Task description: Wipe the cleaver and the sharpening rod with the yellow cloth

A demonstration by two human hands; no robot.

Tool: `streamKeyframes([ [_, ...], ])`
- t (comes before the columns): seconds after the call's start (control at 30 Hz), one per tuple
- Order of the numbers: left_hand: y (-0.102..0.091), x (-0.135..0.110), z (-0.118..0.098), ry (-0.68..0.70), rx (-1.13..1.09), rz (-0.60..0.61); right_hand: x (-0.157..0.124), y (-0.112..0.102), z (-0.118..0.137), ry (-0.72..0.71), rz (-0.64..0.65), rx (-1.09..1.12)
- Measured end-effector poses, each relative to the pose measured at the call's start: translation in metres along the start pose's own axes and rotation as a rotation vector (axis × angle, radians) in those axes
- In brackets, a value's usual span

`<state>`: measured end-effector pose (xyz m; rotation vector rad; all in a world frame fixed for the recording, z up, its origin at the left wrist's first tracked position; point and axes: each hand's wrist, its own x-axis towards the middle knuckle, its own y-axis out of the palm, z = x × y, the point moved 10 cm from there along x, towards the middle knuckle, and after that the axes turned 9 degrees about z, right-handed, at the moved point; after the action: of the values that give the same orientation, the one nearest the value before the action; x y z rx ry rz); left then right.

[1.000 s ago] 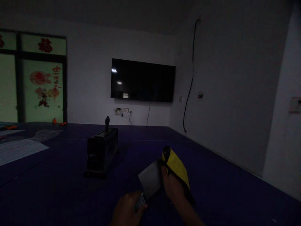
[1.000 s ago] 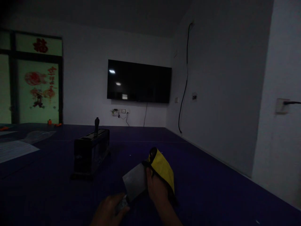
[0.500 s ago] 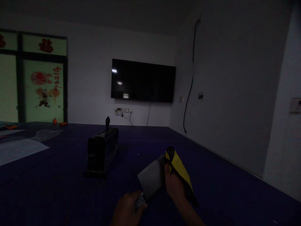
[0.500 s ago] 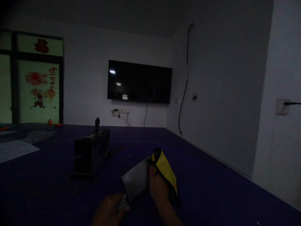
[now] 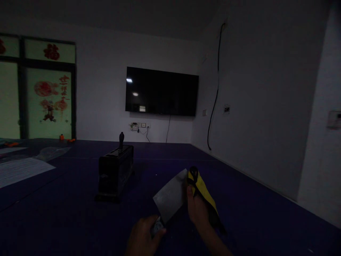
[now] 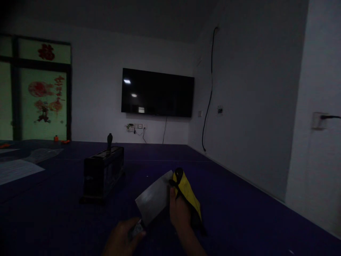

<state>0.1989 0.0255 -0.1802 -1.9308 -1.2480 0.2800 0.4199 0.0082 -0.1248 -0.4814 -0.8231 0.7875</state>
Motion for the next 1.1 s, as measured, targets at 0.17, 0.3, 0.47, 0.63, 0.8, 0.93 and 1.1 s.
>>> streamKeyframes([
  [0.17, -0.004, 0.0, 0.002, -0.056, 0.004, -0.031, -0.001, -0.003, 0.004, -0.02, -0.022, 0.01],
  [0.3, -0.007, -0.001, 0.004, -0.085, -0.017, -0.062, -0.001, 0.0, 0.004, -0.027, 0.011, 0.025],
  [0.47, -0.005, 0.0, 0.01, -0.106, -0.022, -0.069, 0.001, 0.002, 0.002, -0.045, 0.004, 0.04],
  [0.63, -0.005, 0.001, 0.013, -0.097, -0.042, -0.083, 0.001, 0.002, 0.003, -0.049, 0.009, 0.066],
  [0.8, -0.006, 0.002, 0.01, -0.04, -0.097, -0.087, -0.002, -0.001, 0.007, -0.076, -0.007, 0.07],
  [0.93, -0.004, 0.004, 0.014, -0.051, -0.141, -0.087, -0.001, 0.001, 0.002, -0.044, -0.013, 0.089],
  [1.1, -0.007, 0.003, 0.011, -0.029, -0.188, -0.121, 0.001, 0.004, 0.0, -0.05, 0.0, 0.109],
])
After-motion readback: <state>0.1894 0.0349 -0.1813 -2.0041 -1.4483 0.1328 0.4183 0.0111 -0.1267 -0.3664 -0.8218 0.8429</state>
